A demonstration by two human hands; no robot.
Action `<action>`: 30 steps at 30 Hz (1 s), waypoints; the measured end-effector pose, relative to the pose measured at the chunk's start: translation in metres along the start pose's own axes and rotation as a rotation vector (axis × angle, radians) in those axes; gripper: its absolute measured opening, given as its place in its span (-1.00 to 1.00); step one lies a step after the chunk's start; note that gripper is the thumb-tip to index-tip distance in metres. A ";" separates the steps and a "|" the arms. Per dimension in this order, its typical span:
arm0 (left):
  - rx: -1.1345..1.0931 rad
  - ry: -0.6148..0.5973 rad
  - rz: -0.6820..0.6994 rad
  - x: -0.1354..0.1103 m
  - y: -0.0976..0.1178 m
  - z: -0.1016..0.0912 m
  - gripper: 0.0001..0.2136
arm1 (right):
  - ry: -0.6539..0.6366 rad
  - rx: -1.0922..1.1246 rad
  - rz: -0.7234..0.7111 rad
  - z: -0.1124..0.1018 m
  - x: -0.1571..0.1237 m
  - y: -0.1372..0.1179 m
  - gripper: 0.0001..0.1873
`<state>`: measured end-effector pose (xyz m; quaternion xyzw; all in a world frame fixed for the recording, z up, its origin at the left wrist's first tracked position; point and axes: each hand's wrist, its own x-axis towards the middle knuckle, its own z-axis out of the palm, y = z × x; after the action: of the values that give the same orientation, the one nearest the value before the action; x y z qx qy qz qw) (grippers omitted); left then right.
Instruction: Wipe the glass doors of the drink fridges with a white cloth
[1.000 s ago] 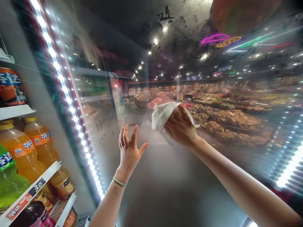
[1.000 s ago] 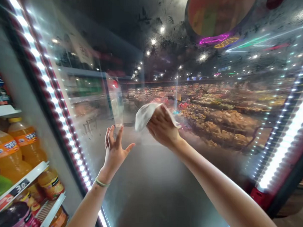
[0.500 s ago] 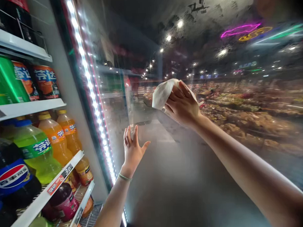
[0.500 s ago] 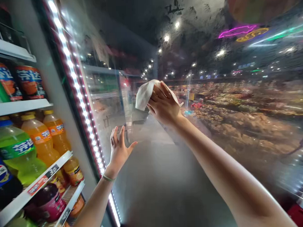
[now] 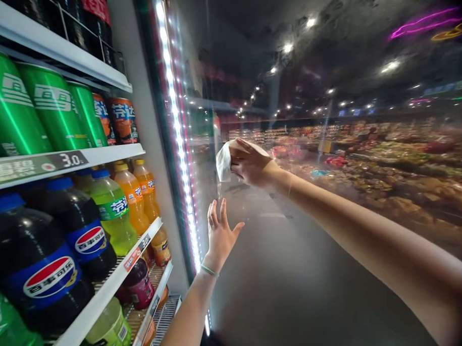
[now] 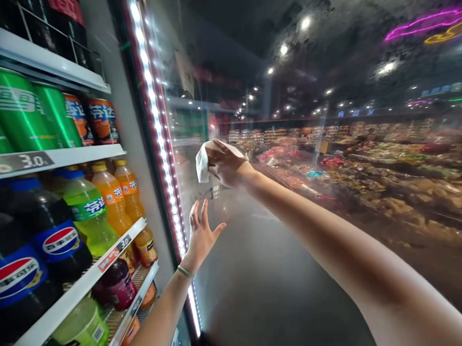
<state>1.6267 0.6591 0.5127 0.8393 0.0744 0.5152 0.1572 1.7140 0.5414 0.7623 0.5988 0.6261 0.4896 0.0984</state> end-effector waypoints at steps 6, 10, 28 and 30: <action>-0.095 0.001 -0.041 -0.004 -0.007 0.014 -0.06 | 0.168 -0.070 0.234 0.022 0.052 0.009 -0.69; -0.129 -0.002 -0.060 -0.005 -0.008 0.017 -0.08 | 0.060 -0.008 0.151 0.047 0.074 -0.010 -0.68; -0.113 0.131 -0.235 -0.028 -0.006 0.038 -0.18 | 0.072 0.146 0.151 0.066 0.005 -0.059 -0.62; -0.122 0.128 -0.213 -0.028 -0.006 0.035 -0.20 | 0.050 0.136 0.110 0.055 -0.026 -0.064 -0.64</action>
<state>1.6451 0.6504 0.4725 0.7808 0.1417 0.5518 0.2566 1.7174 0.5596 0.6760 0.6254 0.6263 0.4653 0.0146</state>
